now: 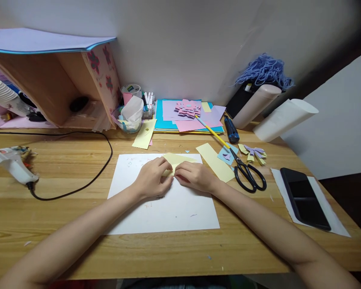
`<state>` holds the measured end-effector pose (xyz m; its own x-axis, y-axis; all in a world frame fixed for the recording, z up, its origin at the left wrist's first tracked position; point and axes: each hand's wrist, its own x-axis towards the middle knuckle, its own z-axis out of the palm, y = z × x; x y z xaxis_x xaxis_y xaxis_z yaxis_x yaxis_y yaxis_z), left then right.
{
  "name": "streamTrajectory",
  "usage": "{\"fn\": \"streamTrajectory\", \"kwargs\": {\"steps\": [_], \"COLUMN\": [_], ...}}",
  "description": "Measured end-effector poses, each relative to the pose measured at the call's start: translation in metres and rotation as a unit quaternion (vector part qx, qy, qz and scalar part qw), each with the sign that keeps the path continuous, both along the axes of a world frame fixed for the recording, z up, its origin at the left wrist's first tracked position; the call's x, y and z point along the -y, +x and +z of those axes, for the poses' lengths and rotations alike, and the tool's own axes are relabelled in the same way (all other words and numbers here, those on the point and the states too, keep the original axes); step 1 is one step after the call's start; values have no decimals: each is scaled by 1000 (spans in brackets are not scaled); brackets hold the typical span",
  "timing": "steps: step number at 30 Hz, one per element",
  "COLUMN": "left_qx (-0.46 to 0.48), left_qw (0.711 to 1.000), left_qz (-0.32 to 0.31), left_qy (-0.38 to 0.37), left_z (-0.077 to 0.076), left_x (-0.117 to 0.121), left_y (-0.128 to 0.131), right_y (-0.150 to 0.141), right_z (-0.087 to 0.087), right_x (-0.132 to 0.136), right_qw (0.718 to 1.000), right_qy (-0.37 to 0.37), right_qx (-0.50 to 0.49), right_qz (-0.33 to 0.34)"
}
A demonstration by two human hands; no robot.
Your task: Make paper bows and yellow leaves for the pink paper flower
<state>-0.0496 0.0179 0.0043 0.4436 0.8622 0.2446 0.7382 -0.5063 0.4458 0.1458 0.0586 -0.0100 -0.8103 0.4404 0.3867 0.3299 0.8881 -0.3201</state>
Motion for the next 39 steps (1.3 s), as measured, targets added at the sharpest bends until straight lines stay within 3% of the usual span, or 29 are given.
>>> {"fn": "streamTrajectory", "kwargs": {"steps": [4, 7, 10, 14, 16, 18, 23, 26, 33, 39], "left_qx": [21, 87, 187, 274, 274, 253, 159, 91, -31, -182], "left_qw": [999, 996, 975, 907, 888, 894, 965, 987, 999, 973], "left_qz": [4, 9, 42, 61, 61, 60, 48, 56, 17, -71], "left_qy": [35, 12, -111, -315, -364, -365, -205, -121, 7, 125], "left_z": [-5, -6, 1, 11, 14, 13, 5, 1, -9, -10], "left_x": [1, 3, 4, -2, -7, -10, -9, -5, -3, -5], "left_y": [-2, -1, 2, 4, 3, 0, -3, -1, 0, -3], "right_y": [-2, -2, -1, 1, 1, 0, -4, -6, -5, 0], "right_z": [3, 10, 17, 18, 16, 14, 12, 12, 2, -1], "right_x": [0, 1, -2, -10, -12, -13, -7, -4, -5, -9], "right_qw": [992, 970, 944, 886, 863, 858, 906, 940, 987, 1000], "right_qy": [-75, -172, -284, -438, -484, -494, -392, -310, -132, 9], "right_qx": [-90, -155, -153, -120, -106, -92, -61, -64, -55, -14], "right_qz": [-52, -68, -66, -90, -100, -109, -150, -127, -74, -1]}}
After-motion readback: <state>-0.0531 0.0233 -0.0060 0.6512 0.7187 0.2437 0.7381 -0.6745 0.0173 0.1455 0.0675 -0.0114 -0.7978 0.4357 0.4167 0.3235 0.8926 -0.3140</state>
